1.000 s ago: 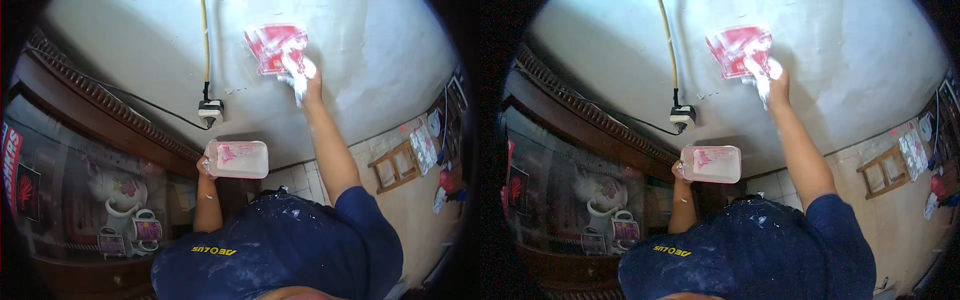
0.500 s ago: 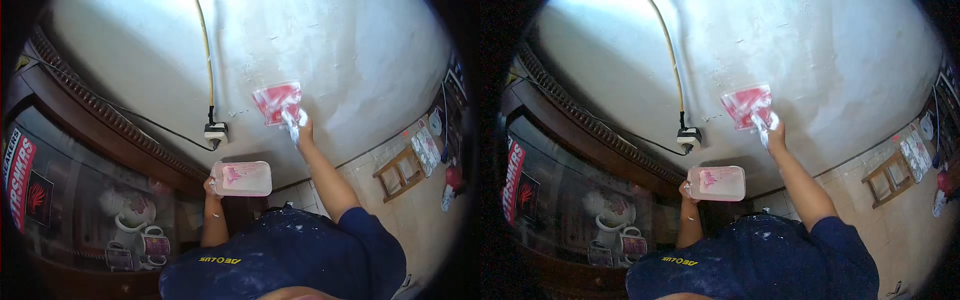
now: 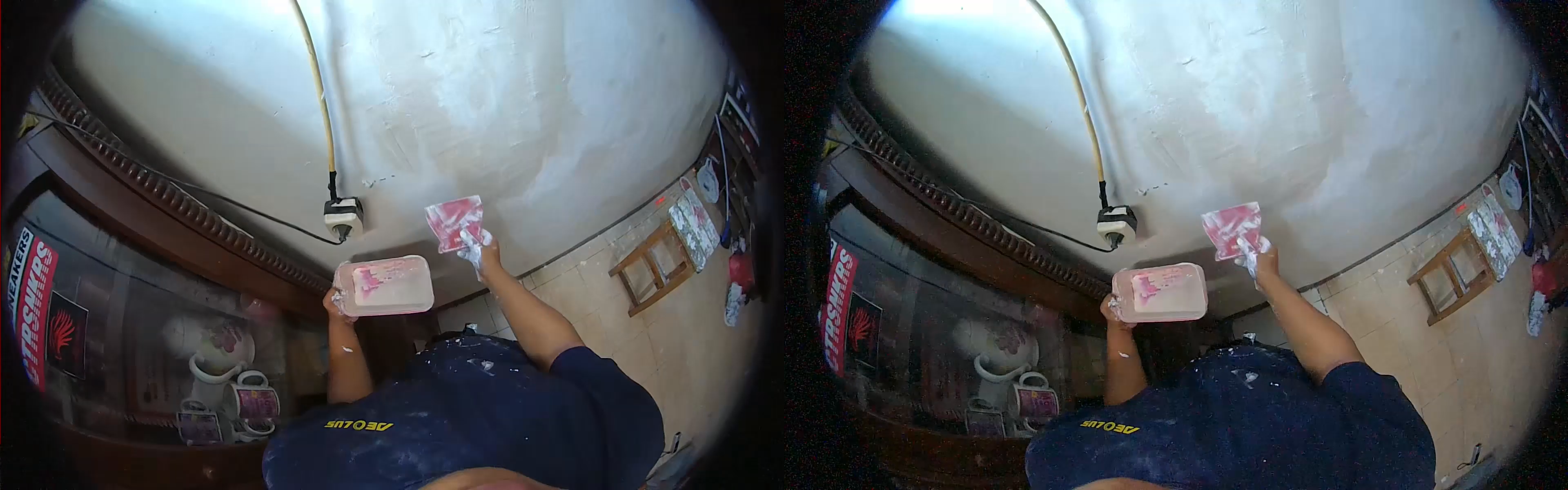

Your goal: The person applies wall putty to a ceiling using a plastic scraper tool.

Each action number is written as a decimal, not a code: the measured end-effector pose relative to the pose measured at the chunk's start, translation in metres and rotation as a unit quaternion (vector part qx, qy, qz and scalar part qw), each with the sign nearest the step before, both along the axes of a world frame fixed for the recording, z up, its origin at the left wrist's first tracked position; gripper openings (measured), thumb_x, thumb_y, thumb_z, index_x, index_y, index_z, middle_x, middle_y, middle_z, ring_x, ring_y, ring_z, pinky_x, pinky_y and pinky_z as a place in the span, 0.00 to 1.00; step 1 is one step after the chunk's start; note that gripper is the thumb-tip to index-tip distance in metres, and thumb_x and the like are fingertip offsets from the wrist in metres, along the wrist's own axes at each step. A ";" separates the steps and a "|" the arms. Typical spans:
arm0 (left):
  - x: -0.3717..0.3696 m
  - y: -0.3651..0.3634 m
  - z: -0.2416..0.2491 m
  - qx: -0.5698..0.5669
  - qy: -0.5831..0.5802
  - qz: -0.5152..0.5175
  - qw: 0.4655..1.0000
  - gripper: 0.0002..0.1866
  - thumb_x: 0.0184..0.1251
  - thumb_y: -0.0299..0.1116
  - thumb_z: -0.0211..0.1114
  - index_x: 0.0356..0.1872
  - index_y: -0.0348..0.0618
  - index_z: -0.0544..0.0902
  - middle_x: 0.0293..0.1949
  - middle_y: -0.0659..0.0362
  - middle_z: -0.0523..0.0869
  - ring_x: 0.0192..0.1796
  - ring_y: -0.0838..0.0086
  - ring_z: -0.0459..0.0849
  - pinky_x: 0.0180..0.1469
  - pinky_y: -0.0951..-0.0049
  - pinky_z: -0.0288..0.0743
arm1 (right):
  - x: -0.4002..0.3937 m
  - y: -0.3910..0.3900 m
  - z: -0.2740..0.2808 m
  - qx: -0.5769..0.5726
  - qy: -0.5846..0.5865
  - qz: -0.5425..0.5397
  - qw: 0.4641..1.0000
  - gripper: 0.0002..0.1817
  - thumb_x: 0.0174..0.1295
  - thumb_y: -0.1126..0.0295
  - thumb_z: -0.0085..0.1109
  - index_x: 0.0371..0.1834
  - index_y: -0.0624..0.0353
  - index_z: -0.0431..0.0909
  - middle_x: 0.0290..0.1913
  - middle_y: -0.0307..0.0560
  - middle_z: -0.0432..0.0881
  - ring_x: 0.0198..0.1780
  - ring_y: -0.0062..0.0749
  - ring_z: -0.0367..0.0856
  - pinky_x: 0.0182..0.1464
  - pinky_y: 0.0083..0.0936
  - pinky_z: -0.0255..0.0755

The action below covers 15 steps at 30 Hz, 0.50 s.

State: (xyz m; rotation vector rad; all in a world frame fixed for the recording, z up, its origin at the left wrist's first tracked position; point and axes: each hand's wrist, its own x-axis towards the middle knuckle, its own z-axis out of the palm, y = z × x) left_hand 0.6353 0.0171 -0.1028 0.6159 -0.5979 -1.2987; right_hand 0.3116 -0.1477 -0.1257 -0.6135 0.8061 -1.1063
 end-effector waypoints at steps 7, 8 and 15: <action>-0.005 0.005 -0.001 0.038 -0.014 0.075 0.996 0.28 0.59 0.45 0.49 0.54 0.33 0.75 0.48 0.49 0.81 0.49 0.56 0.82 0.54 0.58 0.76 | 0.018 -0.043 0.234 -0.263 -0.051 -0.052 0.962 0.10 0.58 0.77 0.62 0.42 0.68 0.77 0.36 0.43 0.82 0.31 0.19 0.77 0.29 0.20 0.72; 0.000 0.007 -0.009 0.041 -0.013 0.080 0.996 0.28 0.59 0.45 0.49 0.54 0.33 0.75 0.48 0.49 0.81 0.49 0.56 0.82 0.54 0.58 0.76 | 0.016 -0.042 0.238 -0.211 0.009 -0.049 0.976 0.09 0.58 0.75 0.63 0.39 0.68 0.78 0.33 0.42 0.81 0.27 0.19 0.76 0.26 0.19 0.70; -0.014 0.008 0.000 0.038 -0.007 0.122 0.992 0.27 0.60 0.45 0.49 0.52 0.34 0.76 0.47 0.50 0.82 0.51 0.58 0.81 0.56 0.60 0.74 | -0.009 -0.006 -0.020 0.038 0.158 -0.009 0.987 0.12 0.59 0.66 0.64 0.43 0.56 0.78 0.31 0.36 0.80 0.22 0.20 0.75 0.21 0.18 0.70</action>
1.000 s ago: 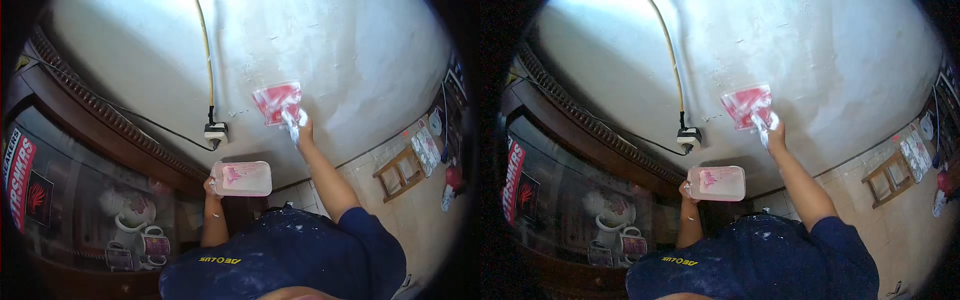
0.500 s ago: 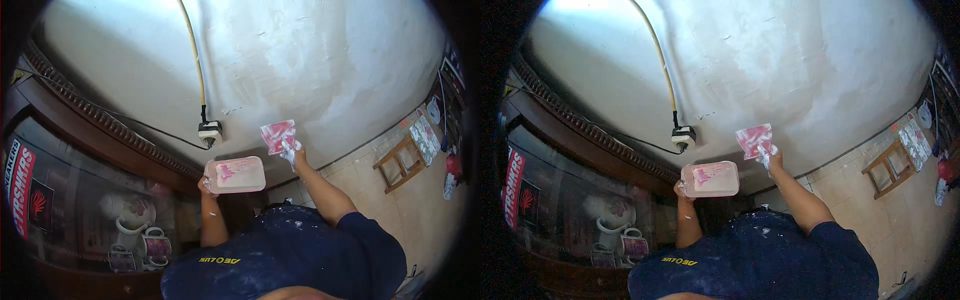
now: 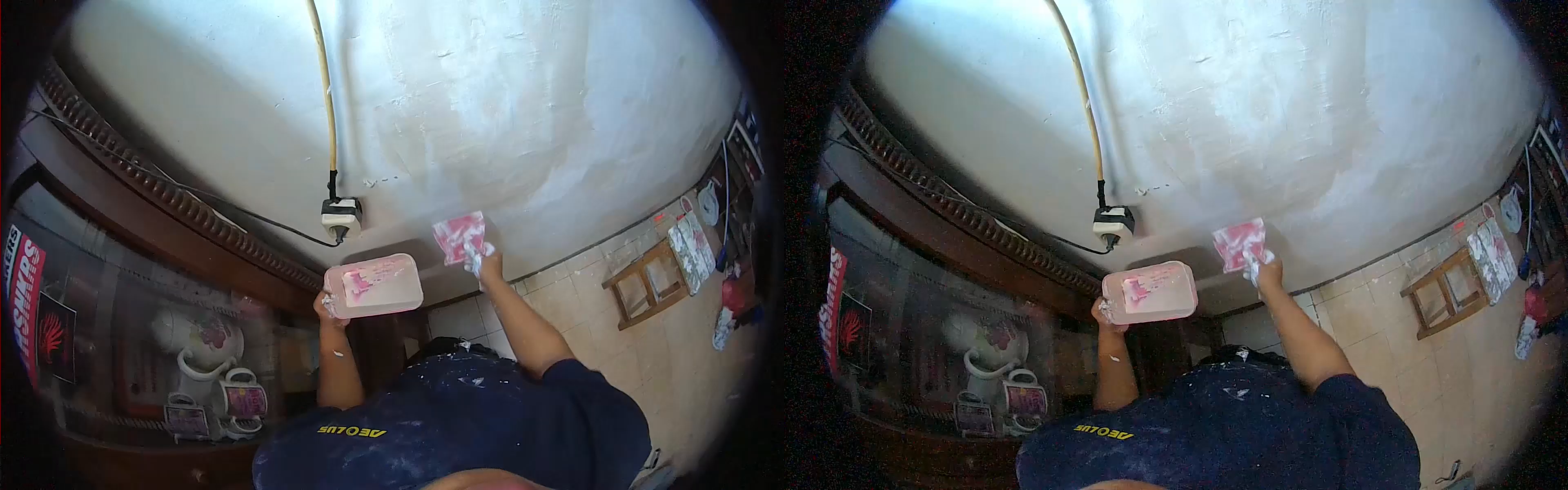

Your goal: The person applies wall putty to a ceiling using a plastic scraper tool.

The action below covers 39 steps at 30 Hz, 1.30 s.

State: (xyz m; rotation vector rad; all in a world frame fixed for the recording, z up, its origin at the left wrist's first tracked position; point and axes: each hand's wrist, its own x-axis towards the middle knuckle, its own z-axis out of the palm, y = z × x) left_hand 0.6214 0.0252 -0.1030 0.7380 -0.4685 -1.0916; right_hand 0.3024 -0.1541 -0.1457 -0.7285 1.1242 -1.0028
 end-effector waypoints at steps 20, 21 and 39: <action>-0.117 -0.058 0.035 -0.047 -0.152 -0.129 0.979 0.22 0.60 0.29 0.48 0.57 0.36 0.68 0.53 0.51 0.75 0.55 0.66 0.75 0.58 0.68 0.69 | -0.078 0.075 0.134 -0.485 0.385 0.212 0.756 0.20 0.45 0.70 0.64 0.44 0.61 0.80 0.40 0.61 0.81 0.42 0.54 0.80 0.45 0.42 0.73; -0.119 -0.058 0.040 -0.047 -0.153 -0.127 0.979 0.22 0.60 0.29 0.48 0.57 0.36 0.68 0.53 0.51 0.75 0.55 0.66 0.75 0.58 0.68 0.69 | -0.079 0.076 0.139 -0.483 0.404 0.225 0.743 0.20 0.46 0.70 0.63 0.45 0.61 0.79 0.41 0.61 0.81 0.43 0.53 0.79 0.46 0.43 0.73; -0.117 -0.057 -0.001 0.011 -0.321 -0.022 0.947 0.19 0.60 0.29 0.49 0.53 0.39 0.70 0.48 0.53 0.77 0.51 0.67 0.79 0.54 0.68 0.75 | -0.072 0.089 0.116 -0.499 0.359 0.223 0.757 0.19 0.43 0.75 0.63 0.42 0.65 0.80 0.34 0.59 0.82 0.33 0.54 0.80 0.37 0.34 0.74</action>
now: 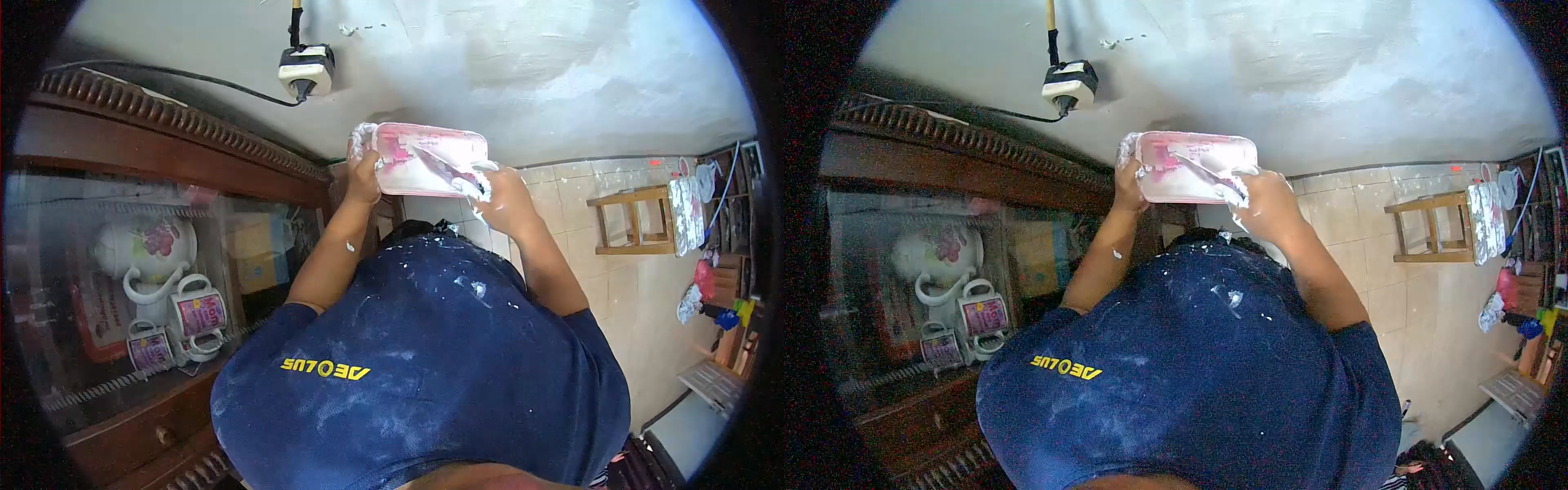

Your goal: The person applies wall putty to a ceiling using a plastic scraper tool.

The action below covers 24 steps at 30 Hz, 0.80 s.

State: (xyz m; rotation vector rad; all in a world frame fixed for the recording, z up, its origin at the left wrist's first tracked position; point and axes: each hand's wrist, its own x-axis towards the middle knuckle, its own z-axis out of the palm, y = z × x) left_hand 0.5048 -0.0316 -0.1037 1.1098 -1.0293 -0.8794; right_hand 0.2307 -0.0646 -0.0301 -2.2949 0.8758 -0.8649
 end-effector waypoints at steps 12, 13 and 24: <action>-0.032 0.013 0.031 0.077 0.173 -0.057 0.980 0.21 0.55 0.26 0.46 0.52 0.37 0.71 0.46 0.54 0.78 0.49 0.69 0.79 0.53 0.69 0.74 | 0.037 -0.006 0.038 -0.019 0.237 0.042 0.970 0.20 0.49 0.73 0.57 0.49 0.61 0.75 0.45 0.59 0.77 0.48 0.54 0.77 0.50 0.43 0.72; -0.031 0.011 0.029 0.051 0.090 -0.076 0.992 0.21 0.52 0.25 0.47 0.50 0.35 0.72 0.45 0.55 0.78 0.46 0.70 0.79 0.51 0.71 0.74 | 0.044 -0.006 0.035 -0.017 0.237 0.038 0.971 0.20 0.49 0.73 0.57 0.49 0.61 0.75 0.45 0.59 0.77 0.48 0.54 0.77 0.50 0.43 0.72; -0.037 0.018 0.031 0.038 0.084 -0.063 0.994 0.21 0.51 0.24 0.47 0.50 0.36 0.72 0.45 0.56 0.78 0.49 0.71 0.77 0.52 0.71 0.71 | 0.047 0.000 0.046 0.013 0.242 0.087 0.966 0.15 0.52 0.76 0.52 0.45 0.64 0.75 0.38 0.63 0.79 0.43 0.56 0.79 0.45 0.45 0.74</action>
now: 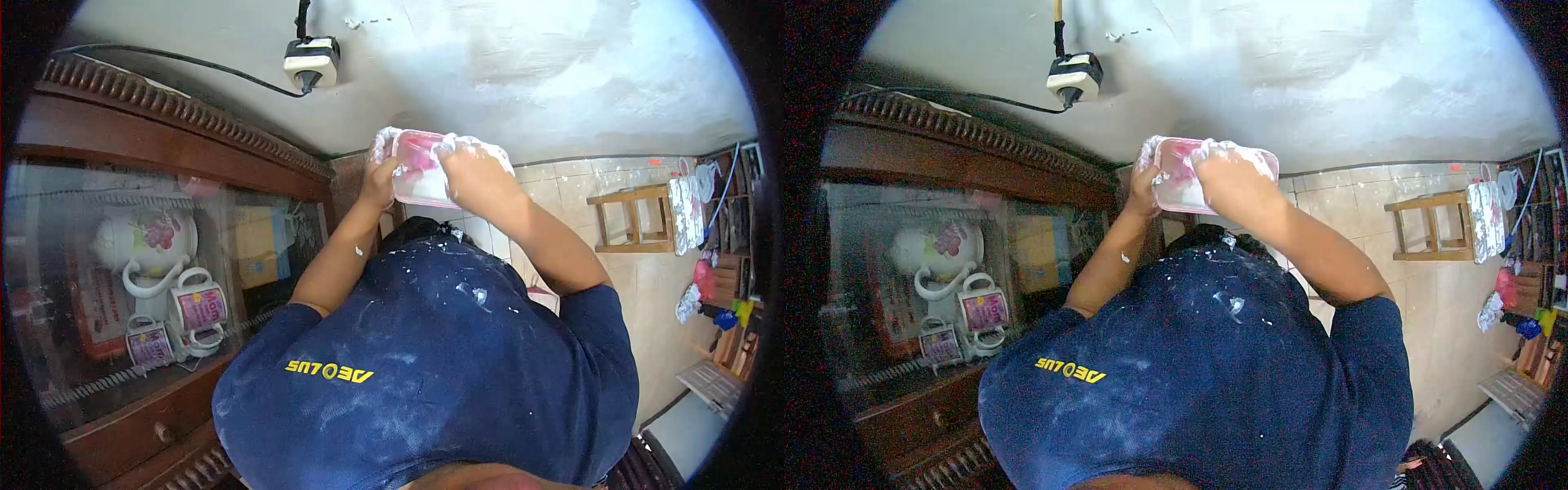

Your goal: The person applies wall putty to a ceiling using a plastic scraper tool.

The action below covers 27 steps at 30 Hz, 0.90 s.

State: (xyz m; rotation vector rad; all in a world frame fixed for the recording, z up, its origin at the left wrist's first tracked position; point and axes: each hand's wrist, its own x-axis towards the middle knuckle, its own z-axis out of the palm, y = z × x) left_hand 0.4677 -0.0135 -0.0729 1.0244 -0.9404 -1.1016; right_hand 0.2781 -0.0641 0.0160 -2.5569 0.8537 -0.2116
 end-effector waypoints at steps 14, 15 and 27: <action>0.014 0.000 -0.021 -0.037 -0.155 -0.017 0.987 0.19 0.56 0.26 0.49 0.49 0.33 0.75 0.48 0.53 0.77 0.51 0.68 0.76 0.55 0.70 0.68 | -0.017 0.008 0.000 0.011 0.036 0.098 0.994 0.13 0.50 0.77 0.52 0.40 0.63 0.79 0.38 0.61 0.79 0.43 0.54 0.79 0.47 0.43 0.73; 0.014 -0.001 -0.022 -0.033 -0.154 -0.018 0.987 0.18 0.56 0.26 0.49 0.49 0.33 0.75 0.48 0.54 0.77 0.50 0.68 0.76 0.55 0.70 0.69 | -0.017 0.005 0.003 0.024 0.049 0.085 0.995 0.14 0.49 0.78 0.52 0.41 0.62 0.78 0.36 0.61 0.80 0.43 0.55 0.79 0.46 0.44 0.73; 0.021 -0.014 -0.021 -0.062 -0.152 -0.061 0.985 0.19 0.59 0.30 0.52 0.51 0.34 0.75 0.50 0.53 0.78 0.50 0.67 0.78 0.54 0.69 0.71 | 0.002 0.007 -0.007 0.024 0.040 0.114 0.992 0.16 0.48 0.75 0.58 0.43 0.63 0.77 0.37 0.60 0.79 0.44 0.54 0.79 0.45 0.44 0.74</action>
